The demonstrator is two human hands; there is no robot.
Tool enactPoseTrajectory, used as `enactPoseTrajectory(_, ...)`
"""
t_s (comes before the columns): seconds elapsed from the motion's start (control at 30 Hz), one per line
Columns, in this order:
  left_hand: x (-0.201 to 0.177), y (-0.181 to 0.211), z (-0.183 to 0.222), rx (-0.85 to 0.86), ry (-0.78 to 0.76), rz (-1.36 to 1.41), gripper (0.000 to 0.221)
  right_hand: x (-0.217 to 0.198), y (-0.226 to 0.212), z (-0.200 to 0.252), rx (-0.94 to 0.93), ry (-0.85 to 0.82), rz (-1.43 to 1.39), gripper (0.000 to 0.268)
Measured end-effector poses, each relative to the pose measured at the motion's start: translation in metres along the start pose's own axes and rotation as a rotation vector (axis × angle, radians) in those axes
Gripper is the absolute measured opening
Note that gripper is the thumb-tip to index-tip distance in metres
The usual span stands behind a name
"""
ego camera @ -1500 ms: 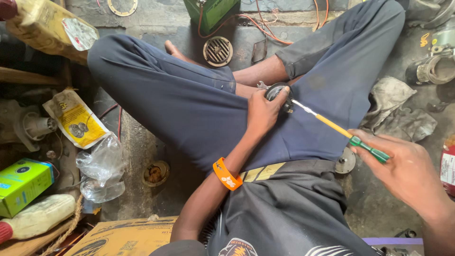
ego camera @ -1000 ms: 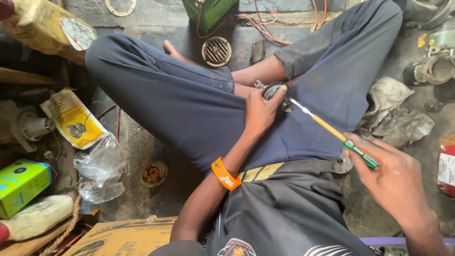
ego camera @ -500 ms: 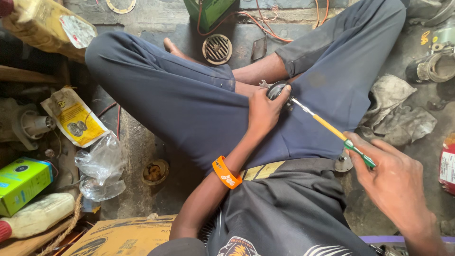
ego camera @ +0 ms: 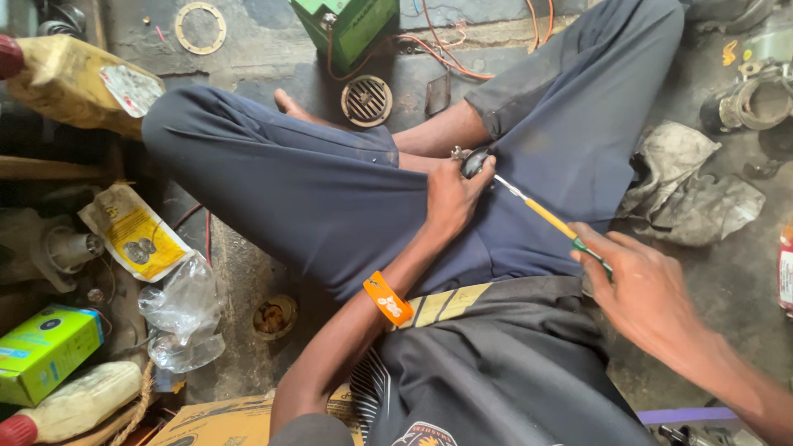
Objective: The person sits on the floor and uses a screwdriver and wrench to disassemble and adjust a small circular electrical component. They connect a wire to the component and test it against a green battery, then continue to adjust internal parts with the screwdriver.
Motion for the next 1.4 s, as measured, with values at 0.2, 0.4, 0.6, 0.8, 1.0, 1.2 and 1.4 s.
enactPoseTrajectory(0.2,-0.001,-0.007,-0.009,0.036,-0.065,0.013,0.031,0.026,0.005,0.009,0.073,-0.010,-0.251,0.042)
enactPoseTrajectory(0.4,0.000,-0.006,-0.013,0.114,-0.104,-0.028,0.030,0.047,0.022,0.012,0.411,-0.204,-0.355,0.046)
enactPoseTrajectory(0.6,-0.002,-0.005,-0.015,0.165,-0.089,-0.041,0.030,0.060,0.025,0.008,0.464,-0.260,-0.561,0.048)
enactPoseTrajectory(0.8,0.000,-0.006,-0.017,0.129,-0.067,-0.031,0.029,0.063,0.029,0.002,0.661,-0.452,-1.071,0.048)
enactPoseTrajectory(1.0,0.003,-0.002,-0.016,0.248,-0.079,-0.067,0.027,0.057,0.036,-0.003,0.802,-0.559,-1.170,0.050)
enactPoseTrajectory(1.2,-0.005,-0.008,-0.015,0.113,-0.095,-0.046,0.030,0.078,0.055,-0.002,0.811,-0.763,-1.595,0.041)
enactPoseTrajectory(1.4,-0.004,0.001,-0.010,0.070,-0.128,-0.082,0.033,0.095,0.062,0.004,0.690,-1.003,-1.985,0.040)
Point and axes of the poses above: each hand's wrist, its own z-axis away from the middle knuckle, its own x-axis out of the palm, y = z × x, the point moved 4 cm from there along -z, towards the middle knuckle, and after that the axes turned 12 degrees about x, right-handed, at the moved point
